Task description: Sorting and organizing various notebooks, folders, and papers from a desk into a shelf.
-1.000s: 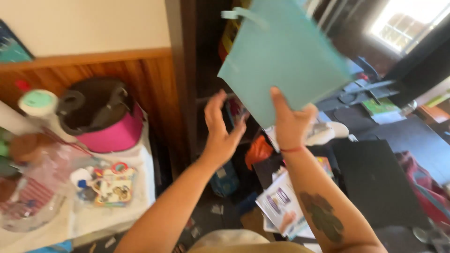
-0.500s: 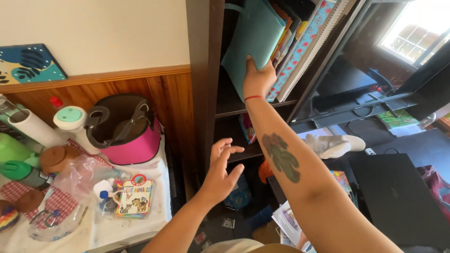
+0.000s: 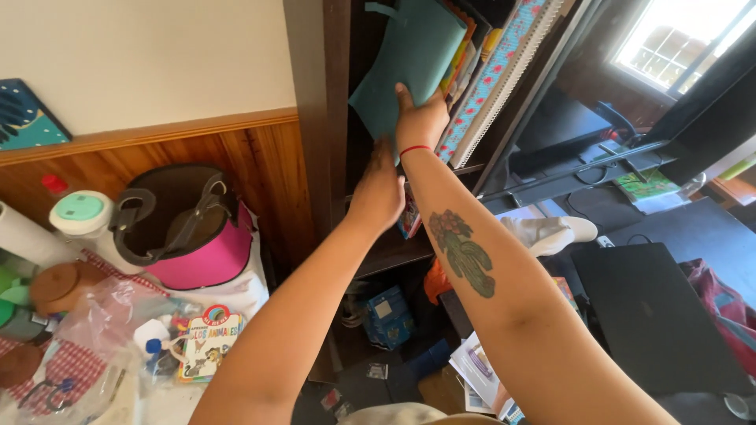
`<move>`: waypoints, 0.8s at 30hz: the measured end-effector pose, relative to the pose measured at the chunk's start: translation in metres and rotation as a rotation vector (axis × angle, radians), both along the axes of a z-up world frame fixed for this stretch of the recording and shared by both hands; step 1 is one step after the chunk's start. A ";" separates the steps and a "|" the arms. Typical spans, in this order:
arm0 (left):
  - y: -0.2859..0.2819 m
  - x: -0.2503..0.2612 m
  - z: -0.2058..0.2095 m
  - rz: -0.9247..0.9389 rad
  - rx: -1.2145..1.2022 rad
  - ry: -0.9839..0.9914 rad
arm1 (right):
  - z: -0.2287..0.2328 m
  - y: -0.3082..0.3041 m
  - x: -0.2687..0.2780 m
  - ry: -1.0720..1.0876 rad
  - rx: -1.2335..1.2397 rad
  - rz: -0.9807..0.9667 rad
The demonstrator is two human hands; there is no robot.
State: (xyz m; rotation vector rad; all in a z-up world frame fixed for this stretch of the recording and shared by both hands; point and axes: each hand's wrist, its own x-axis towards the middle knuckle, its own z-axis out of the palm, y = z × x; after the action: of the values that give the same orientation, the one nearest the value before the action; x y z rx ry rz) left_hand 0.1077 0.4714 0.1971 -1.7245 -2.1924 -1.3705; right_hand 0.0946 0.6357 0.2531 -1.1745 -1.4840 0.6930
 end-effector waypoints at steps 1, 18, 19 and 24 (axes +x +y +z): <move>0.017 -0.006 -0.003 0.038 0.009 -0.006 | 0.004 -0.004 0.002 -0.011 -0.011 0.032; 0.086 -0.032 0.009 -0.207 -0.014 -0.480 | 0.030 -0.040 0.069 0.013 0.216 0.402; 0.087 -0.034 0.005 -0.206 -0.016 -0.435 | 0.029 -0.044 0.076 0.021 0.313 0.369; 0.087 -0.036 -0.005 -0.225 -0.046 -0.384 | 0.035 -0.081 0.117 0.089 0.435 0.349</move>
State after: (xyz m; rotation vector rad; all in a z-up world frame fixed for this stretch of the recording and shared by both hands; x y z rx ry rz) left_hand 0.0718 0.5586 0.1924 -1.9082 -2.2763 -1.8568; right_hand 0.2119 0.5545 0.2884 -0.5540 -1.6763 0.6021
